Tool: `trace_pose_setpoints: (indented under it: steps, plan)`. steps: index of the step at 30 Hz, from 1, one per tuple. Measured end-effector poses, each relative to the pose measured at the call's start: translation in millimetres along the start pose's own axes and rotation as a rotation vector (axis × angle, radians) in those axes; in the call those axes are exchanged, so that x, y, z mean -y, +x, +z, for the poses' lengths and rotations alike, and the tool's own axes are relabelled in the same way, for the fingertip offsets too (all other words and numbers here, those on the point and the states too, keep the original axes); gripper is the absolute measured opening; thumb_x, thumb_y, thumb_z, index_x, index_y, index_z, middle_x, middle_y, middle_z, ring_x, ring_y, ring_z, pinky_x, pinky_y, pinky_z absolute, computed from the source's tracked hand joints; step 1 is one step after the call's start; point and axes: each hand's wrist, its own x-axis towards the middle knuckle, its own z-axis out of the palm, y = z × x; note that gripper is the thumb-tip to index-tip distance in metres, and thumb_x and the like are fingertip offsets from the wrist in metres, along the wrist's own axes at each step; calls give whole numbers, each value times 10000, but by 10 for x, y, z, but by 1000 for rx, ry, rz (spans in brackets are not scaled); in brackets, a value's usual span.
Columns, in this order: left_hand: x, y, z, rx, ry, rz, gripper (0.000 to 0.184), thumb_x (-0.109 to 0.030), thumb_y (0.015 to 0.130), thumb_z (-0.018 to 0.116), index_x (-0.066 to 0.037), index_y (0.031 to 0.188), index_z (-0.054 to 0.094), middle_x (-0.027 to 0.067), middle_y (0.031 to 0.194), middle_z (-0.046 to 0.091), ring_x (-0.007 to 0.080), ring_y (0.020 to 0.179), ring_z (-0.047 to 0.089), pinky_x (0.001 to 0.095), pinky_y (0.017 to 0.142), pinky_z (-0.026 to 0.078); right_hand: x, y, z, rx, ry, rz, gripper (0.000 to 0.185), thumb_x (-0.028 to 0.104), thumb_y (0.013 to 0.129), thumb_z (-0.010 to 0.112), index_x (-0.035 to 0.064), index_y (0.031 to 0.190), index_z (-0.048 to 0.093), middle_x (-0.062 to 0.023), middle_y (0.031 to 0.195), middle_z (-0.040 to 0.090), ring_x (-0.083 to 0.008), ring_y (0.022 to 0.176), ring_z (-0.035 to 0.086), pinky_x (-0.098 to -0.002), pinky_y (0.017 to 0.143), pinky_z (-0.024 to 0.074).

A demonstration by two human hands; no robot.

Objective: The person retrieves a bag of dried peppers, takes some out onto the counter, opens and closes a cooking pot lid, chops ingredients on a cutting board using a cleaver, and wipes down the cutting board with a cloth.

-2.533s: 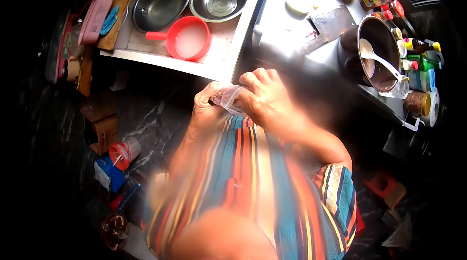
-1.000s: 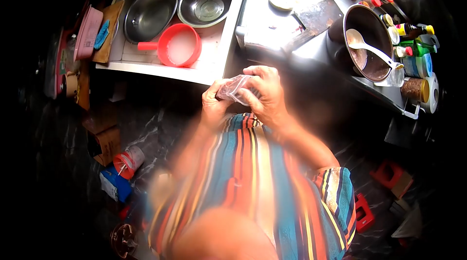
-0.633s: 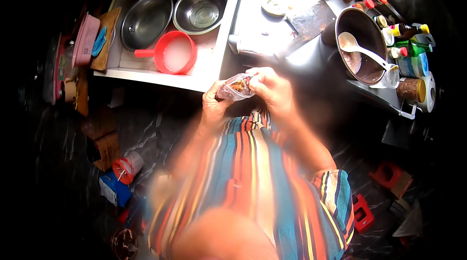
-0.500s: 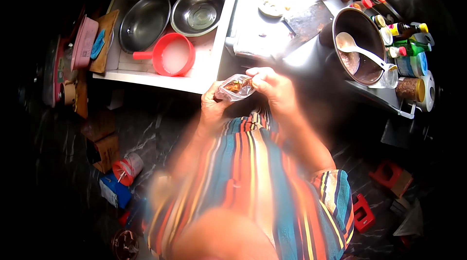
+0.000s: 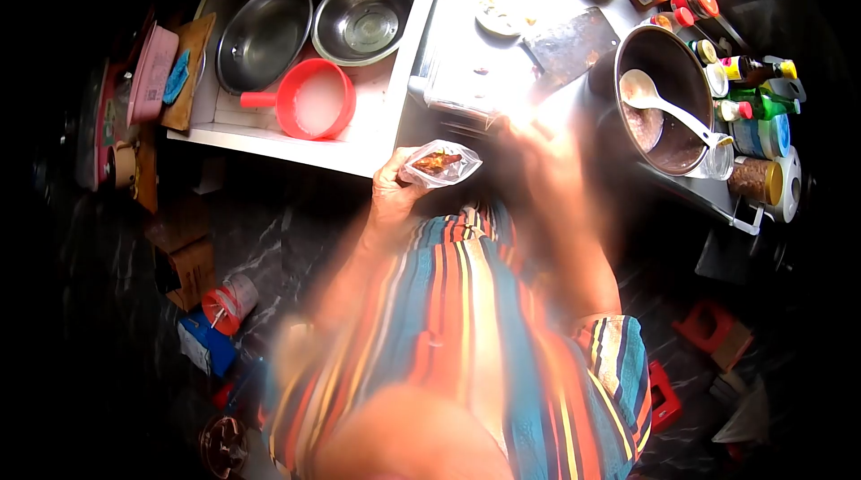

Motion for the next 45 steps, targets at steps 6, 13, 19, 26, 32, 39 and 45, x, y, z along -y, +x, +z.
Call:
trace_pose_setpoints:
  steps: [6, 13, 19, 26, 32, 39, 45]
  plan:
    - [54, 27, 53, -29, -17, -13, 411, 4, 782, 743, -24, 1165, 598, 32, 1045, 667, 95, 975, 609, 245, 878, 490, 92, 421, -92, -48, -743, -402, 90, 49, 860, 691, -15, 879, 631, -44, 958, 637, -91, 882, 557, -232, 837, 429]
    - [16, 50, 122, -81, 95, -7, 406, 26, 761, 745, -35, 1139, 611, 38, 1035, 676, 96, 946, 624, 247, 850, 498, 93, 541, -128, 12, -638, -308, 70, 28, 856, 679, -25, 864, 635, -61, 950, 630, -117, 919, 567, -258, 854, 430]
    - [48, 85, 146, -145, 245, 76, 393, 43, 733, 753, -36, 1098, 629, 51, 997, 669, 125, 908, 650, 259, 823, 513, 378, 170, 160, 223, -972, -672, 115, -13, 784, 692, 1, 892, 654, -109, 1011, 633, -212, 994, 587, -313, 900, 434]
    - [80, 122, 170, -153, 215, 51, 387, 44, 733, 751, -41, 1090, 631, 54, 979, 669, 134, 901, 650, 264, 808, 517, 307, 48, 301, 522, -1286, -678, 212, 4, 709, 714, 42, 909, 653, -116, 1070, 608, -302, 1015, 562, -399, 889, 443]
    - [5, 115, 190, -139, 202, 37, 378, 56, 753, 728, -45, 1102, 625, 35, 953, 671, 109, 891, 634, 257, 811, 513, 114, 34, 265, 456, -1451, -749, 318, 19, 691, 722, 24, 978, 588, -130, 943, 584, -317, 844, 585, -395, 751, 487]
    - [85, 122, 125, -93, 96, -30, 376, 64, 762, 718, -46, 1108, 621, 20, 980, 673, 89, 900, 622, 248, 818, 505, 20, 46, 295, 441, -1397, -636, 306, 4, 707, 714, 12, 982, 580, -139, 891, 558, -315, 826, 590, -381, 720, 495]
    - [102, 148, 102, -90, -32, -30, 377, 51, 762, 728, -48, 1110, 621, 24, 1004, 675, 94, 929, 620, 252, 841, 507, 248, 22, 343, 552, -1311, -789, 219, -6, 722, 721, 27, 918, 631, -138, 1016, 589, -280, 874, 598, -358, 760, 493]
